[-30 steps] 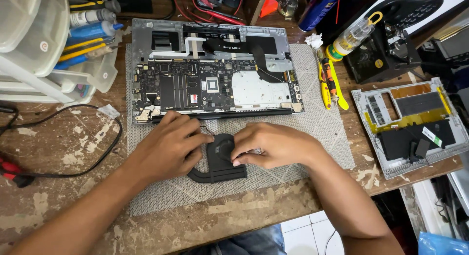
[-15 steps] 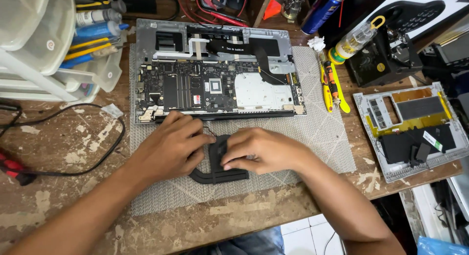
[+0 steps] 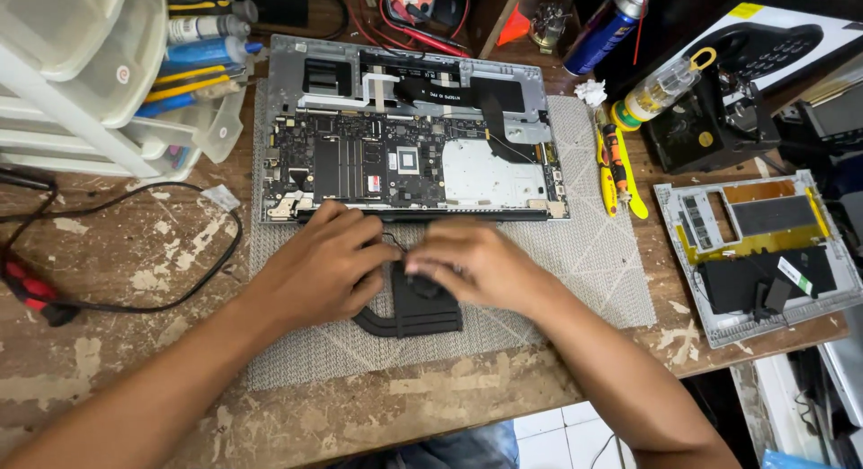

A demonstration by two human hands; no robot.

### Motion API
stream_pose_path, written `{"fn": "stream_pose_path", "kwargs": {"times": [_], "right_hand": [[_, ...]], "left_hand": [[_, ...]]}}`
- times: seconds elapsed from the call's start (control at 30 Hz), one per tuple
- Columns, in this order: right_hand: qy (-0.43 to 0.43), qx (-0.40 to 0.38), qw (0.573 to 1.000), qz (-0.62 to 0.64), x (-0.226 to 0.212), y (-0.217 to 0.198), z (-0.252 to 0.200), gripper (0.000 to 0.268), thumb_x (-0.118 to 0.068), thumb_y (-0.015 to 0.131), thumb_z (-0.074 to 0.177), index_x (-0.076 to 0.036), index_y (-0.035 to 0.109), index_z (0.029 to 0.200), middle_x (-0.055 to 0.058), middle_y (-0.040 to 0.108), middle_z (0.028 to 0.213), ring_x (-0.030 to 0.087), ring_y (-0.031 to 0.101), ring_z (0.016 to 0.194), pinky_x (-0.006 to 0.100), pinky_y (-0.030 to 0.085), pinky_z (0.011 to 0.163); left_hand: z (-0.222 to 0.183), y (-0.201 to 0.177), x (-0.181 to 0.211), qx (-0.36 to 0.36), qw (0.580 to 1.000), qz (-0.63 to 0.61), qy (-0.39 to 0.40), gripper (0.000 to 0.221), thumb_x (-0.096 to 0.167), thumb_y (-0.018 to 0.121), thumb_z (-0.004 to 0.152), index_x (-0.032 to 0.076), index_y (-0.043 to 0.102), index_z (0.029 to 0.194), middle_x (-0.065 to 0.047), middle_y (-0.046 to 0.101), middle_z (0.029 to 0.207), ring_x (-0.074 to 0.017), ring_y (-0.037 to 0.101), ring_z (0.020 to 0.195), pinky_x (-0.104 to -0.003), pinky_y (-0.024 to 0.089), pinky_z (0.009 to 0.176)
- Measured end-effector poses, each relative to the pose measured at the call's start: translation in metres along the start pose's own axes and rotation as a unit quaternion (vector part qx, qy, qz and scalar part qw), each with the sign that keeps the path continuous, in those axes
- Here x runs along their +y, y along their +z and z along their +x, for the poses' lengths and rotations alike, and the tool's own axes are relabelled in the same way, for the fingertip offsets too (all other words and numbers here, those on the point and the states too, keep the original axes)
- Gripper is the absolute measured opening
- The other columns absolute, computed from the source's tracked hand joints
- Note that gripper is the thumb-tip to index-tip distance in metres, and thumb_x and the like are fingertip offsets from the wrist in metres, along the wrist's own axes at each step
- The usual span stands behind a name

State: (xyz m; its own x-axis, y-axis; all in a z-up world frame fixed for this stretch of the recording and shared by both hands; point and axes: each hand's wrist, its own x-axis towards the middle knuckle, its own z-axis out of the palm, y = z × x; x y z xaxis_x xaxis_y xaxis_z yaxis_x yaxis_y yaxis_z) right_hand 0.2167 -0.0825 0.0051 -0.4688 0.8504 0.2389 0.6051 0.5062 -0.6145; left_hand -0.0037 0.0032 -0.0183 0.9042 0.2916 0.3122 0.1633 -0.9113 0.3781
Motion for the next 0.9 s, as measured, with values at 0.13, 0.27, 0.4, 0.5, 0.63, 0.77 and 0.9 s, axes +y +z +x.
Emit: {"fn": "stream_pose_path", "kwargs": {"times": [0.13,0.27,0.4,0.5,0.63,0.77,0.9], "right_hand": [[-0.020,0.055,0.998,0.015,0.000,-0.002,-0.004,0.010,-0.001,0.068,0.085,-0.004,0.074,0.092,0.009,0.067,0.073,0.021,0.062,0.066,0.030,0.051,0.063],[-0.014,-0.029,0.996,0.080,-0.012,0.007,-0.002,0.011,-0.001,0.067,0.085,-0.004,0.073,0.093,0.010,0.069,0.075,0.021,0.064,0.068,0.030,0.052,0.064],[0.011,0.039,0.995,-0.092,-0.010,-0.004,0.004,0.011,-0.001,0.066,0.087,-0.003,0.074,0.094,0.010,0.069,0.073,0.018,0.062,0.063,0.027,0.050,0.059],[0.014,0.086,0.996,-0.019,-0.004,-0.004,0.001,0.011,0.000,0.066,0.086,-0.002,0.073,0.094,0.009,0.068,0.072,0.019,0.062,0.063,0.029,0.049,0.058],[0.016,0.042,0.995,0.086,-0.013,0.009,0.001,0.011,-0.002,0.067,0.087,-0.004,0.073,0.095,0.010,0.069,0.073,0.019,0.061,0.064,0.028,0.050,0.060],[0.035,0.060,0.995,-0.075,-0.005,0.004,0.003,0.009,-0.005,0.066,0.088,-0.003,0.074,0.090,0.009,0.067,0.067,0.018,0.061,0.059,0.028,0.049,0.057],[0.049,0.099,0.989,-0.095,-0.007,-0.006,0.002,0.010,-0.008,0.067,0.088,-0.004,0.075,0.091,0.008,0.067,0.066,0.018,0.060,0.058,0.028,0.047,0.056]], "left_hand": [[0.001,-0.001,0.000,0.011,1.000,0.007,0.000,0.013,0.009,0.066,0.083,0.009,0.075,0.092,-0.006,0.066,0.079,-0.0227,0.064,0.077,-0.043,0.045,0.086],[0.000,-0.002,0.000,0.012,1.000,0.016,-0.011,0.013,0.011,0.065,0.084,0.009,0.076,0.092,-0.006,0.066,0.078,-0.0225,0.064,0.077,-0.043,0.046,0.086],[0.000,0.000,-0.001,0.019,1.000,0.014,-0.016,0.015,0.011,0.064,0.084,0.010,0.076,0.093,-0.006,0.066,0.077,-0.0224,0.064,0.076,-0.043,0.045,0.086],[-0.001,0.006,-0.004,0.058,0.998,0.032,0.008,0.012,0.011,0.064,0.083,0.009,0.073,0.090,-0.006,0.063,0.079,-0.0260,0.063,0.076,-0.044,0.045,0.083],[-0.003,0.010,-0.007,0.057,0.998,0.030,0.000,0.012,0.012,0.064,0.082,0.009,0.073,0.089,-0.005,0.063,0.079,-0.0242,0.063,0.075,-0.043,0.045,0.082],[-0.002,0.008,-0.005,0.062,0.998,0.019,0.002,0.012,0.009,0.065,0.080,0.008,0.074,0.088,-0.006,0.062,0.077,-0.0252,0.062,0.075,-0.043,0.045,0.082],[0.000,0.008,-0.004,0.088,0.996,0.020,0.016,0.012,0.006,0.064,0.079,0.007,0.074,0.086,-0.005,0.061,0.075,-0.0240,0.061,0.073,-0.041,0.044,0.081]]}}
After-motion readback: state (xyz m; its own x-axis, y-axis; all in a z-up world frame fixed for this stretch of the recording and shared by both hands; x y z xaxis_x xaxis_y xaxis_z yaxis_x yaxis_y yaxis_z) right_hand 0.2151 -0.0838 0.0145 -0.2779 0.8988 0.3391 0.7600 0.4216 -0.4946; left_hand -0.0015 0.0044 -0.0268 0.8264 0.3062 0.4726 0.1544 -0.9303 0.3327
